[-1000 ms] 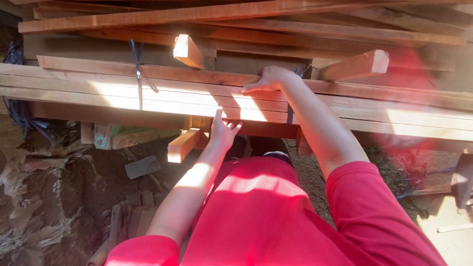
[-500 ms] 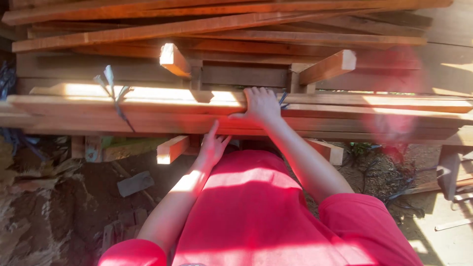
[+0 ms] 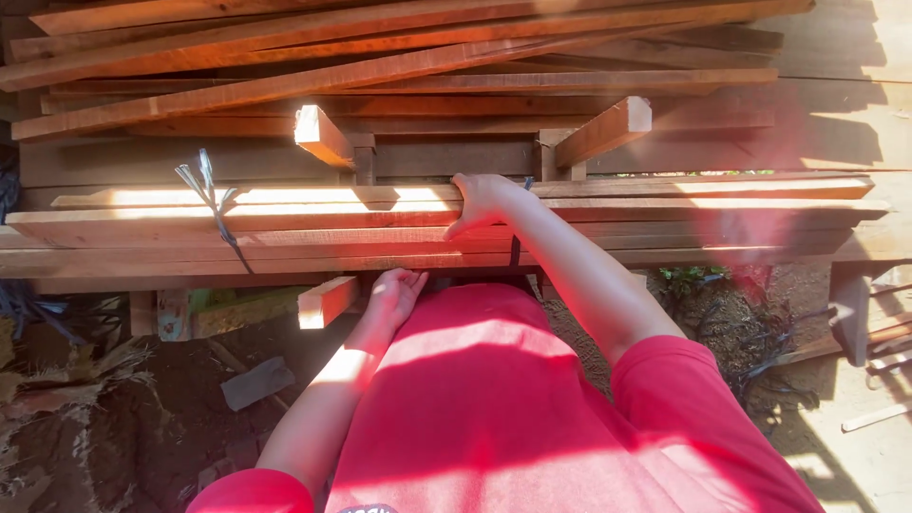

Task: Bundling pieces of thin lumber together using plastic straps.

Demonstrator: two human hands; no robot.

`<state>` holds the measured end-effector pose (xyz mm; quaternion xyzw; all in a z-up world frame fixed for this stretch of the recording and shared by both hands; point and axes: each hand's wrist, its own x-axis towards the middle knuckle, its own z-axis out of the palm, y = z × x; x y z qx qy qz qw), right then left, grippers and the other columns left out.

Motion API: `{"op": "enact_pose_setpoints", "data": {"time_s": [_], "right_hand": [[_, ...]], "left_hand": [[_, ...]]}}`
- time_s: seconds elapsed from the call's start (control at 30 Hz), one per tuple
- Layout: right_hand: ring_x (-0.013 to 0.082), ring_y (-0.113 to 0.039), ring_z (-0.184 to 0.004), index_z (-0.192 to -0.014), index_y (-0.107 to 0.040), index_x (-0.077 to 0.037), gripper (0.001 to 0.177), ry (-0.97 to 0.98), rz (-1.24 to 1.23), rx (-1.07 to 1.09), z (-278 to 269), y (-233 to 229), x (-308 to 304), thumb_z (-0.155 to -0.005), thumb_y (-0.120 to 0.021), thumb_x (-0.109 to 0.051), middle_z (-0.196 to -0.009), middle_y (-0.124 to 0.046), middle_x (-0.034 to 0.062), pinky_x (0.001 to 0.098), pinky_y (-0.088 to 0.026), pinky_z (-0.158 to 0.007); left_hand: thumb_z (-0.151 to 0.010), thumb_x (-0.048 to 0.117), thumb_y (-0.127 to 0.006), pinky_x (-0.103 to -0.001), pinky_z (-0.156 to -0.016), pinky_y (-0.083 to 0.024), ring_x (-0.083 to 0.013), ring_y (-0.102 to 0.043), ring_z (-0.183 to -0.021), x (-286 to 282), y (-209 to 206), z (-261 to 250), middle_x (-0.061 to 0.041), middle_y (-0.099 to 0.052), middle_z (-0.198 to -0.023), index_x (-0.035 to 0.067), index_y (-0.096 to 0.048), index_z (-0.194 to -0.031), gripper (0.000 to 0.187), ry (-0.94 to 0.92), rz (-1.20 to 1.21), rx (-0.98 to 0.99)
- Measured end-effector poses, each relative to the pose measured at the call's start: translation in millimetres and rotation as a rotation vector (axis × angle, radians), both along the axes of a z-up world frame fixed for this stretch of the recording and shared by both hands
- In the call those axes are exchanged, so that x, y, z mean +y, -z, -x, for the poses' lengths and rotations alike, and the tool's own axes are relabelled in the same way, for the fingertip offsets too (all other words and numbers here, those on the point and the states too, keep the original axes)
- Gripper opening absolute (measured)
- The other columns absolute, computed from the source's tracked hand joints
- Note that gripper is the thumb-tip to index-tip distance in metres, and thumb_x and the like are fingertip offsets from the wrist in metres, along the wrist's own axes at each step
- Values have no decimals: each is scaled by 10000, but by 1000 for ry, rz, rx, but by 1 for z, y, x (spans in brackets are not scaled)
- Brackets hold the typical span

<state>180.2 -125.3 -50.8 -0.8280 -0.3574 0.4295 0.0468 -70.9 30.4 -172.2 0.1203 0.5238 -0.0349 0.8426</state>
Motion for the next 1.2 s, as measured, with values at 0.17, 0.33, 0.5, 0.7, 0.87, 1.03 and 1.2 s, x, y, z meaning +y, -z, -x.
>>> {"op": "enact_pose_setpoints", "data": {"time_s": [0.17, 0.33, 0.5, 0.7, 0.87, 1.03, 1.2], "right_hand": [[351, -678, -1141, -1298, -571, -136, 1025, 39, -117, -162, 15, 36, -8, -564, -737, -831, -1195, -685, 133, 502, -529, -971], [291, -713, -1045, -1223, -582, -151, 790, -55, -176, -355, 29, -16, -19, -640, -701, -670, -1100, -684, 63, 445, -506, -873], [235, -710, -880, -1137, -629, -185, 759, -59, -380, -701, 27, -20, -29, -594, -712, -710, -927, -670, 23, 381, -500, -731], [258, -679, -872, -1180, -635, -185, 796, 10, -388, -749, 22, -36, -30, -532, -768, -627, -921, -665, 28, 401, -466, -721], [269, -670, -871, -1192, -637, -149, 783, 24, -399, -775, 18, -40, -34, -556, -755, -590, -925, -658, 46, 391, -455, -735], [259, -607, -850, -1143, -663, -117, 826, -66, -473, -865, 18, -50, -27, -477, -780, -592, -860, -627, 60, 397, -423, -734], [239, -565, -844, -1115, -658, -126, 805, -61, -535, -968, 12, -56, -15, -437, -781, -541, -830, -600, 43, 375, -406, -743]], "left_hand": [[-737, -232, -491, -626, -1168, -405, -381, -605, -1100, -1, 73, 15, -165, -545, -985, -73, -556, -1161, 458, -109, 80, 54], [-677, -249, -470, -637, -1135, -457, -374, -617, -1072, -11, 72, -8, -130, -573, -1011, -43, -582, -1152, 530, -144, 127, 84], [-704, -243, -411, -681, -1113, -458, -358, -603, -1005, -30, 68, -39, -128, -604, -1018, -32, -631, -1150, 541, -26, 84, -21], [-700, -216, -350, -718, -1134, -420, -324, -599, -1044, -38, 48, -80, -87, -630, -1061, 47, -634, -1142, 587, 30, 36, -94], [-705, -227, -350, -702, -1131, -445, -287, -596, -1037, -44, 12, -98, -50, -582, -1065, 37, -619, -1123, 563, 52, -18, -104], [-728, -222, -368, -735, -1100, -454, -310, -599, -1028, -44, 42, -98, -66, -512, -1033, 16, -609, -1095, 499, 5, 7, -19], [-715, -200, -390, -707, -1095, -481, -279, -579, -998, -31, 69, -109, -52, -485, -1011, 48, -594, -1062, 473, 8, -22, -30]]}}
